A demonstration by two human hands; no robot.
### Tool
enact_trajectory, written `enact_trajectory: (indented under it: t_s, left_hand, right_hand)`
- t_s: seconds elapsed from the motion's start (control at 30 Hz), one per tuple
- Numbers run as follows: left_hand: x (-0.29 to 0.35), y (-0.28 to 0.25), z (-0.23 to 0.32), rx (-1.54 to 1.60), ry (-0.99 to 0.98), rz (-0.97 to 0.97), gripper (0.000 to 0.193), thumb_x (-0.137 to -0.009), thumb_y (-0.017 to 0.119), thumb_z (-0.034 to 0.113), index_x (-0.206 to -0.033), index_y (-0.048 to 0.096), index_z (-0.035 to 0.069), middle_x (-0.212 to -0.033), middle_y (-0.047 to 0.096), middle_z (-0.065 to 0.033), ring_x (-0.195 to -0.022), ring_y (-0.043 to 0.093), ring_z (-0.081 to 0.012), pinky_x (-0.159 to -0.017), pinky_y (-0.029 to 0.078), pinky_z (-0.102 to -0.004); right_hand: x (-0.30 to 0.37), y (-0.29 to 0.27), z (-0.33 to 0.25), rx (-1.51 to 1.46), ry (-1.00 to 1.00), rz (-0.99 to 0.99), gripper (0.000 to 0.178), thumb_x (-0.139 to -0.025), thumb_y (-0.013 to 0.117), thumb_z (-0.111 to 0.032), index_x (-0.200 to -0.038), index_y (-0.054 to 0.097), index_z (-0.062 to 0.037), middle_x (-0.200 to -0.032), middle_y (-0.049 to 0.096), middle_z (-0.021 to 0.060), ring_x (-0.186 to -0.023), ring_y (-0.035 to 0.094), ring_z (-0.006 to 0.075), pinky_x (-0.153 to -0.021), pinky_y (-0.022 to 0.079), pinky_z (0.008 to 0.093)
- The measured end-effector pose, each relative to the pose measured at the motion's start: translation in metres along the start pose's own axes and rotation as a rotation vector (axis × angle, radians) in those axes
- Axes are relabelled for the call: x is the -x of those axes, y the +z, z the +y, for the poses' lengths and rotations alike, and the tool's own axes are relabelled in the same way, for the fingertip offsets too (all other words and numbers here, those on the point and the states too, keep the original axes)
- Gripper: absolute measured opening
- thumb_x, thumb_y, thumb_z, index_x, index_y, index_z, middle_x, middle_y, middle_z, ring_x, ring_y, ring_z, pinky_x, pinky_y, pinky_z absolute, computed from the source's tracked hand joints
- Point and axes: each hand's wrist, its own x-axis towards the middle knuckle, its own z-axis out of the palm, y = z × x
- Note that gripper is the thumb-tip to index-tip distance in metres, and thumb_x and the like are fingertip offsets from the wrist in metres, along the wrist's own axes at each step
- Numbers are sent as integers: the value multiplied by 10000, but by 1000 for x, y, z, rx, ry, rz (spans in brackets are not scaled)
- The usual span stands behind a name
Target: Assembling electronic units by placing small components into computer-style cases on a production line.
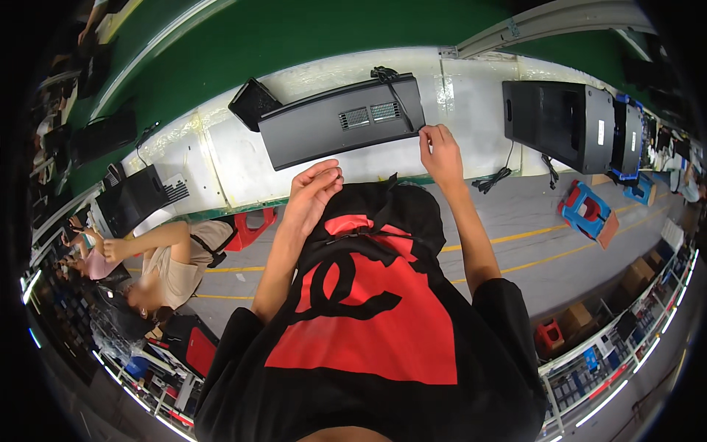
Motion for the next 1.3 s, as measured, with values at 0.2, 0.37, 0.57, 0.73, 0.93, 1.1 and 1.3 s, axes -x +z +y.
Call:
enact_trajectory:
  t_s: [0.2,0.37,0.57,0.73,0.93,1.1,1.3]
  left_hand:
    - [-5,-5,2,39,25,-19,225,-850,601,-18,-1072,612,-51,-933,661,-110,-826,642,-166,-771,527,-274]
    - [1,11,15,44,55,-16,216,-843,599,-26,-1057,619,-48,-916,651,-115,-798,611,-183,-736,505,-281]
    - [8,24,26,58,111,-63,212,-844,596,-27,-1053,617,-53,-914,650,-117,-794,606,-182,-729,500,-282]
    - [9,24,26,54,106,-90,215,-850,590,-22,-1062,615,-47,-920,642,-107,-804,598,-173,-737,492,-278]
    - [9,26,26,131,79,-195,219,-868,588,-6,-1085,607,-29,-940,643,-93,-822,608,-156,-775,500,-272]
    - [18,42,29,249,93,-320,235,-881,579,6,-1115,589,-14,-977,626,-94,-841,585,-159,-768,487,-272]
    - [36,60,34,331,116,-460,255,-872,600,12,-1124,573,-15,-985,621,-98,-834,571,-187,-742,478,-276]
  right_hand:
    - [-6,5,-7,230,-130,-47,62,-820,597,-35,-831,551,5,-776,552,149,-713,580,317,-643,487,399]
    - [-11,8,-21,409,-68,-97,75,-831,570,-53,-806,544,13,-784,565,161,-732,588,332,-664,502,395]
    - [-15,16,-29,549,80,-133,72,-802,580,-49,-790,544,12,-769,579,169,-727,603,336,-654,513,401]
    - [-18,14,-14,331,71,-88,100,-764,618,-11,-826,544,15,-779,600,177,-709,604,356,-623,490,425]
    - [-30,10,9,17,375,-170,202,-707,658,58,-868,539,35,-744,611,137,-679,621,228,-631,497,331]
    - [-39,13,12,-32,480,-175,228,-703,676,29,-891,548,36,-766,630,148,-677,633,224,-646,502,308]
    - [-29,-2,10,-72,422,-129,251,-744,717,-45,-930,568,33,-802,635,127,-703,628,172,-650,504,275]
